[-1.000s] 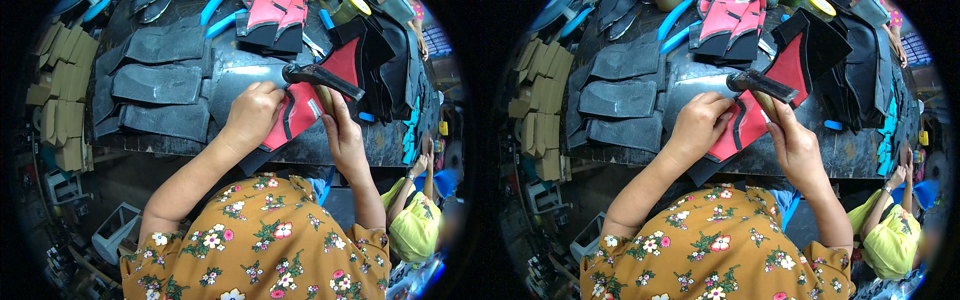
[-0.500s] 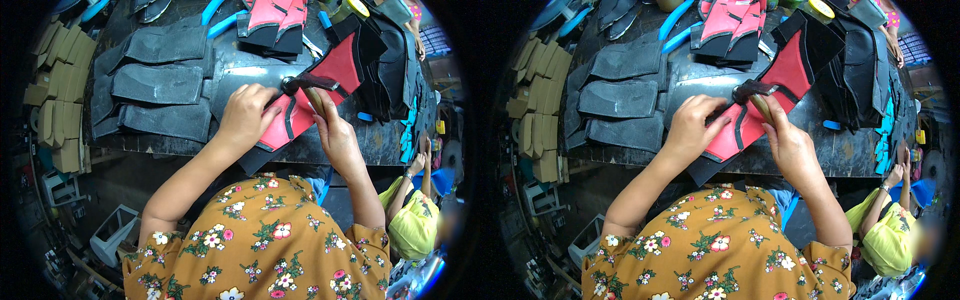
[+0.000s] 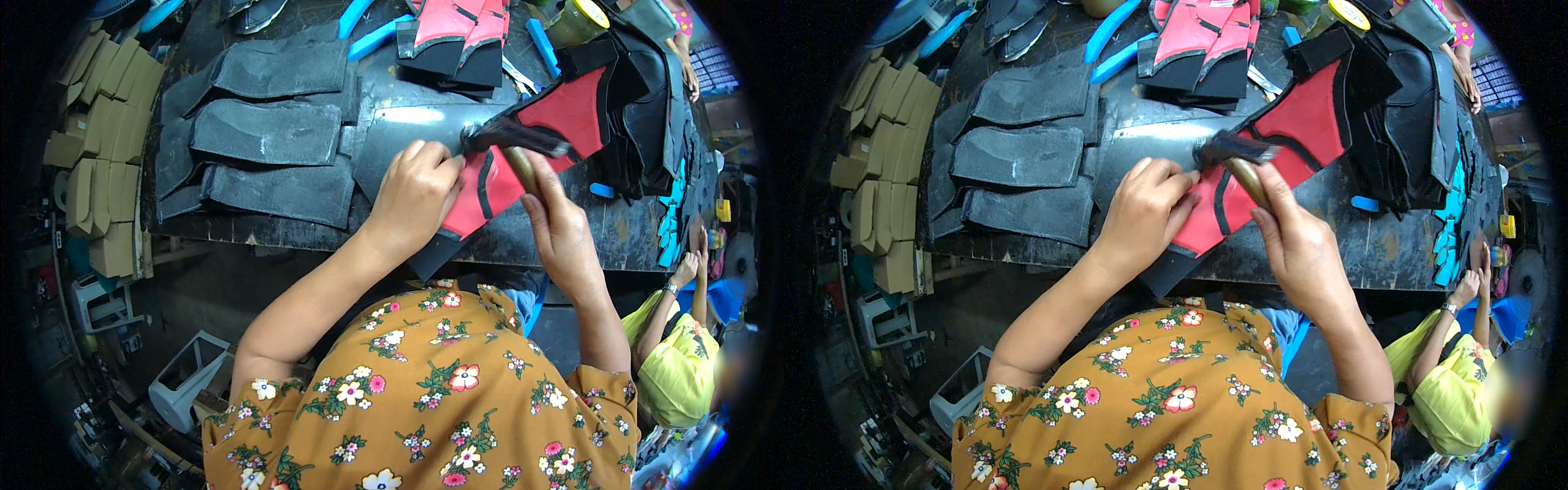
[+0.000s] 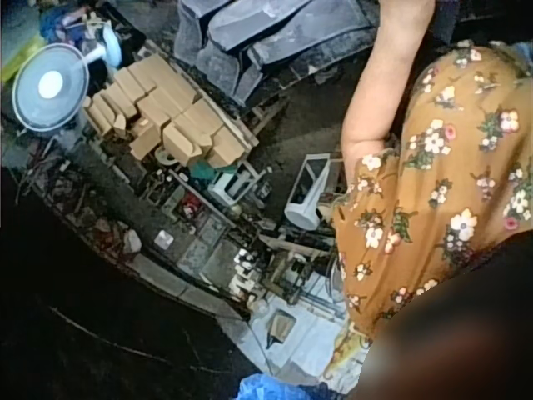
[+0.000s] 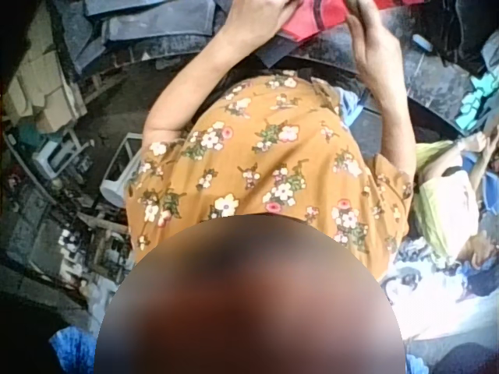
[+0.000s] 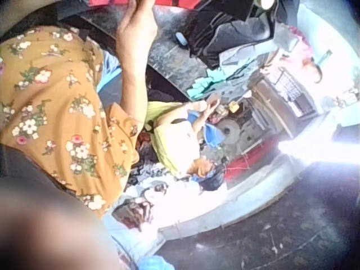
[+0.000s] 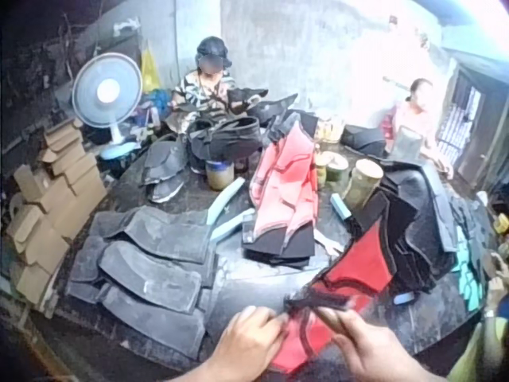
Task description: The person uses a hammer to attach black rubber pieces to pink sandal soles. They repeatedly pick up a sole, align a rubber strip, and tap it into place with a hammer, then set the finished sole aside.
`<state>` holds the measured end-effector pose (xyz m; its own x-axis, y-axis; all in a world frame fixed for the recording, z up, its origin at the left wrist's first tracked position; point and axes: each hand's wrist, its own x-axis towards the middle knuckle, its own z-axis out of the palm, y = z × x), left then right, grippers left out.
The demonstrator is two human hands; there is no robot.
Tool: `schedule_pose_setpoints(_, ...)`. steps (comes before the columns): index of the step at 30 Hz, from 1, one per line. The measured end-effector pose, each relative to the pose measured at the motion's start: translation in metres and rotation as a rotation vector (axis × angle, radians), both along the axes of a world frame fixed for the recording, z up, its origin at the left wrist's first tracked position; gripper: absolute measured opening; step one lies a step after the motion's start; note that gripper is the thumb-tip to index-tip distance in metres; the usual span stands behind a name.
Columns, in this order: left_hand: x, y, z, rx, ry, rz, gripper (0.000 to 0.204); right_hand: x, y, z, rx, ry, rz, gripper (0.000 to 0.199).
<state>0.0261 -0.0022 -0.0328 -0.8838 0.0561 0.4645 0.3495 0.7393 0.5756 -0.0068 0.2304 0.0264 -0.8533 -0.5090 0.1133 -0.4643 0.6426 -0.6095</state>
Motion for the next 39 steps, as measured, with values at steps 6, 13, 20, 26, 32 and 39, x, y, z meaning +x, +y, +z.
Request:
schedule_pose_setpoints(6, -0.019, 0.0, -0.001, -0.008, -0.037, 0.01, 0.021, -0.011, -0.003, -0.013, 0.059, 0.054, -0.005, 0.053)
schedule_pose_setpoints(13, 0.001, -0.01, 0.006, -0.09, -0.073, 0.096, 0.015, -0.012, -0.003, -0.002, 0.091, -0.002, 0.013, 0.054)
schedule_pose_setpoints(20, 0.004, -0.006, 0.005, -0.197, 0.043, 0.093, 0.015, 0.001, -0.009, 0.006, 0.154, -0.042, 0.018, 0.053)
schedule_pose_setpoints(26, 0.006, -0.004, 0.003, -0.16, 0.069, 0.114, 0.016, 0.002, -0.006, 0.006, -0.053, 0.083, 0.087, 0.052)
schedule_pose_setpoints(32, 0.014, -0.018, 0.014, -0.083, -0.059, 0.203, 0.025, 0.002, -0.012, 0.006, 0.153, -0.061, 0.048, 0.051)
schedule_pose_setpoints(39, 0.02, -0.017, 0.016, -0.177, -0.029, 0.116, 0.017, 0.007, -0.014, 0.005, -0.004, 0.004, 0.084, 0.053)
